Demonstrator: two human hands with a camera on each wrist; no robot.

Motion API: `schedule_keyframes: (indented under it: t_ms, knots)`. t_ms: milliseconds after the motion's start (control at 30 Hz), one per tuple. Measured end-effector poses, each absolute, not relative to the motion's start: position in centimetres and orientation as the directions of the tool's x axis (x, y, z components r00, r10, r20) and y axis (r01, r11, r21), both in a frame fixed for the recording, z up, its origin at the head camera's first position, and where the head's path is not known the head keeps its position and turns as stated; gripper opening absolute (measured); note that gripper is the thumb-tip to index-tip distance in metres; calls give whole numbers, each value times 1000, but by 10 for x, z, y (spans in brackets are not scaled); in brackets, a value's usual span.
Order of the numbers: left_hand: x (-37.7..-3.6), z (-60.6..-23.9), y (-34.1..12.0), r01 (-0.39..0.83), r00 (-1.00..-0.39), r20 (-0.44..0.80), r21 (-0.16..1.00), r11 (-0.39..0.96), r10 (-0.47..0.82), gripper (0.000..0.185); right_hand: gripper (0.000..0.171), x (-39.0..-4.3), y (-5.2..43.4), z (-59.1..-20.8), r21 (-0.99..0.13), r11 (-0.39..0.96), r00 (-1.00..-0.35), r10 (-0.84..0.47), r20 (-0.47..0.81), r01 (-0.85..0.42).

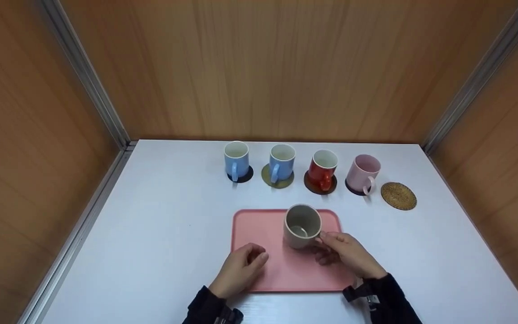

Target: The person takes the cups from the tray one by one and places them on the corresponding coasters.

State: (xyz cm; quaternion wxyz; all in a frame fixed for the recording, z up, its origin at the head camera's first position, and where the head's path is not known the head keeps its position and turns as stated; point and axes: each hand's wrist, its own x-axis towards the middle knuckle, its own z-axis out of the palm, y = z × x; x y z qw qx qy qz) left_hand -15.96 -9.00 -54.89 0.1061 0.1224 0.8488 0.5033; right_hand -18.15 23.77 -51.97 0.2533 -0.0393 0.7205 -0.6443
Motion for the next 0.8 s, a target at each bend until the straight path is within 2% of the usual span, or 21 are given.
schedule_keyframes:
  t_ms: [233,433,533,800]
  knots:
    - [-160,-549,-90,110,-946,-50,880,462,320,32,46,-181,248,-513,-963,150,-898,-354,-263,223]
    - [-159,-549,-91,118,-944,-48,876,468,326,33,54,-180,263,-506,-972,159,-939,-271,-213,174]
    - [-159,-549,-92,119,-944,-46,874,470,326,33,58,-179,272,-502,-971,164,-955,-212,-209,176]
    - [-160,-548,-91,120,-944,-43,878,464,326,33,55,-177,303,-492,-964,109,-970,14,-243,243]
